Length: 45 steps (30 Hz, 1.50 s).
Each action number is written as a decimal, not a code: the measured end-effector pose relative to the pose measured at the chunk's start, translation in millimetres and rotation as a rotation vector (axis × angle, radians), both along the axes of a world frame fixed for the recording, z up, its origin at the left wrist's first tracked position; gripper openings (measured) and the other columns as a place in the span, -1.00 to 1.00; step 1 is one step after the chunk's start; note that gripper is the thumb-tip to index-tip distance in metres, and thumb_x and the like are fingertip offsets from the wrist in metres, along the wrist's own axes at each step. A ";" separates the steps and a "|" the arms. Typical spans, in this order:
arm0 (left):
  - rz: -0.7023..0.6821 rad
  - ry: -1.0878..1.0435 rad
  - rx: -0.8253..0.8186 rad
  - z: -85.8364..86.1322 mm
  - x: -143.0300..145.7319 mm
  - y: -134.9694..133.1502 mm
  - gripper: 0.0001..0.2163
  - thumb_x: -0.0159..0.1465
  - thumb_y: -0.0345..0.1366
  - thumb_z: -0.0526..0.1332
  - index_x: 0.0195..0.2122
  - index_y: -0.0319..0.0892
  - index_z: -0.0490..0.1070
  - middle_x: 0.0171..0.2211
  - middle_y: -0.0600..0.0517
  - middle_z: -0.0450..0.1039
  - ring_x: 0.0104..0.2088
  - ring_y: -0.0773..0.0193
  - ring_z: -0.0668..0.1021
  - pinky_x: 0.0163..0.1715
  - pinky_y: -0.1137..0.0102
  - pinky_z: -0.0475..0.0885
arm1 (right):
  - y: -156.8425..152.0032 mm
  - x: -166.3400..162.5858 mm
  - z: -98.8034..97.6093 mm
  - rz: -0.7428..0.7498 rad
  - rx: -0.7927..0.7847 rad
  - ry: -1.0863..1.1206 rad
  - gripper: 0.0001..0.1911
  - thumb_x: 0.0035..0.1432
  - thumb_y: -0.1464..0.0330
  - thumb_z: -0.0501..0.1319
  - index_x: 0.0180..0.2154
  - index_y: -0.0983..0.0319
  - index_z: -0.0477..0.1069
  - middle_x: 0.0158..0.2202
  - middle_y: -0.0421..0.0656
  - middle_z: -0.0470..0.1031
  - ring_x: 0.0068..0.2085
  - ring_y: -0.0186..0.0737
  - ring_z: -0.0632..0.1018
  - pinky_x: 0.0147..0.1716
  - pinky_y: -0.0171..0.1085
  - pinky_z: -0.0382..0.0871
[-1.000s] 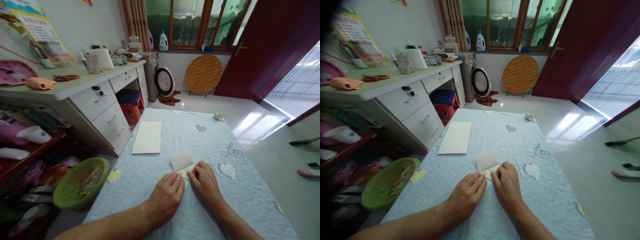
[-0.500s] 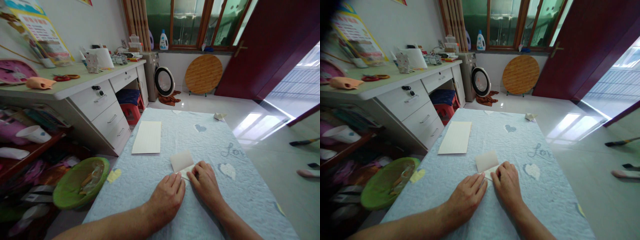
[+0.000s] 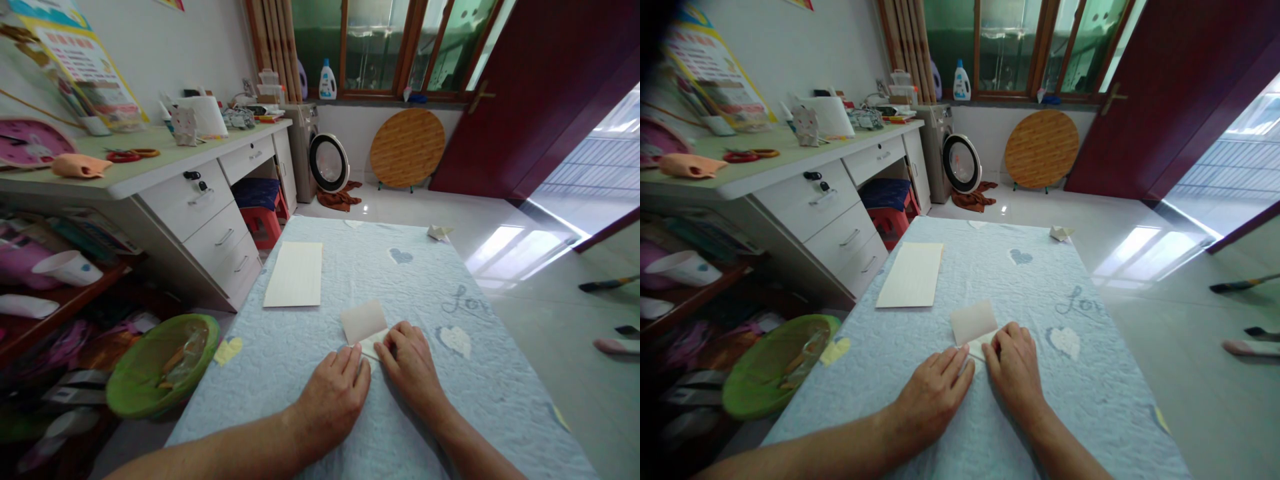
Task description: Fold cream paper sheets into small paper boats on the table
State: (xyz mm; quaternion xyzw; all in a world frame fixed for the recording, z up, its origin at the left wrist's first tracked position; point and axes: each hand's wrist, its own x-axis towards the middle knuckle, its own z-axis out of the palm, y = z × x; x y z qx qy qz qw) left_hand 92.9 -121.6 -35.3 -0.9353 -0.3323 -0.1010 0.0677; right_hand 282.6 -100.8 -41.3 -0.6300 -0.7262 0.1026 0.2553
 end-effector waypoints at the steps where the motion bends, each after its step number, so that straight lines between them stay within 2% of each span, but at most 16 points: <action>1: 0.000 0.001 -0.003 -0.2 0.0 0.2 -0.72 0.31 -0.41 0.09 0.03 -0.34 0.37 0.05 -0.31 0.43 -0.07 0.00 0.51 -0.18 0.22 0.48 | 0.0 0.0 0.2 0.001 -0.002 0.000 -0.78 0.20 0.38 0.23 -0.50 0.18 0.32 -0.38 -0.15 0.36 -0.30 -0.12 0.37 -0.24 -0.13 0.20; 12: 0.001 0.019 -0.048 1.9 -0.3 -0.9 -0.70 0.30 -0.41 0.12 0.05 -0.36 0.34 0.08 -0.33 0.40 -0.09 0.01 0.50 -0.19 0.20 0.49 | -0.1 0.2 0.2 0.003 0.005 -0.007 -0.79 0.20 0.37 0.22 -0.49 0.18 0.33 -0.38 -0.14 0.37 -0.30 -0.12 0.37 -0.24 -0.15 0.20; 18: 0.023 0.044 -0.067 3.8 -0.8 -1.5 -0.71 0.32 -0.41 0.08 0.06 -0.31 0.35 0.10 -0.27 0.39 -0.07 0.04 0.48 -0.16 0.22 0.48 | 0.1 -0.3 0.9 -0.008 -0.016 -0.021 -0.81 0.20 0.36 0.22 -0.47 0.19 0.35 -0.38 -0.15 0.36 -0.29 -0.12 0.36 -0.22 -0.16 0.19; 24: 0.031 0.032 -0.036 2.2 -0.3 -3.7 -0.64 0.34 -0.42 0.04 0.15 -0.36 0.28 0.11 -0.26 0.38 -0.04 0.04 0.48 -0.14 0.23 0.48 | -0.3 -0.7 2.2 -0.004 -0.014 -0.025 -0.82 0.20 0.38 0.21 -0.46 0.19 0.34 -0.37 -0.14 0.36 -0.28 -0.12 0.36 -0.22 -0.16 0.19; 36: 0.027 0.048 -0.034 1.7 -0.2 -3.8 -0.67 0.35 -0.41 0.05 0.11 -0.38 0.32 0.10 -0.29 0.39 -0.03 0.02 0.48 -0.15 0.23 0.50 | -1.1 -1.3 2.1 -0.016 -0.013 -0.004 -0.82 0.19 0.38 0.23 -0.47 0.19 0.33 -0.37 -0.16 0.35 -0.28 -0.12 0.36 -0.23 -0.16 0.18; 45: 0.073 0.045 -0.001 1.1 1.6 -4.7 -0.73 0.34 -0.45 0.07 0.03 -0.37 0.37 0.01 -0.29 0.46 -0.08 0.04 0.52 -0.20 0.23 0.51 | -0.8 -0.8 2.0 -0.012 0.001 -0.028 -0.85 0.18 0.37 0.23 -0.43 0.19 0.32 -0.37 -0.15 0.35 -0.27 -0.11 0.36 -0.22 -0.16 0.19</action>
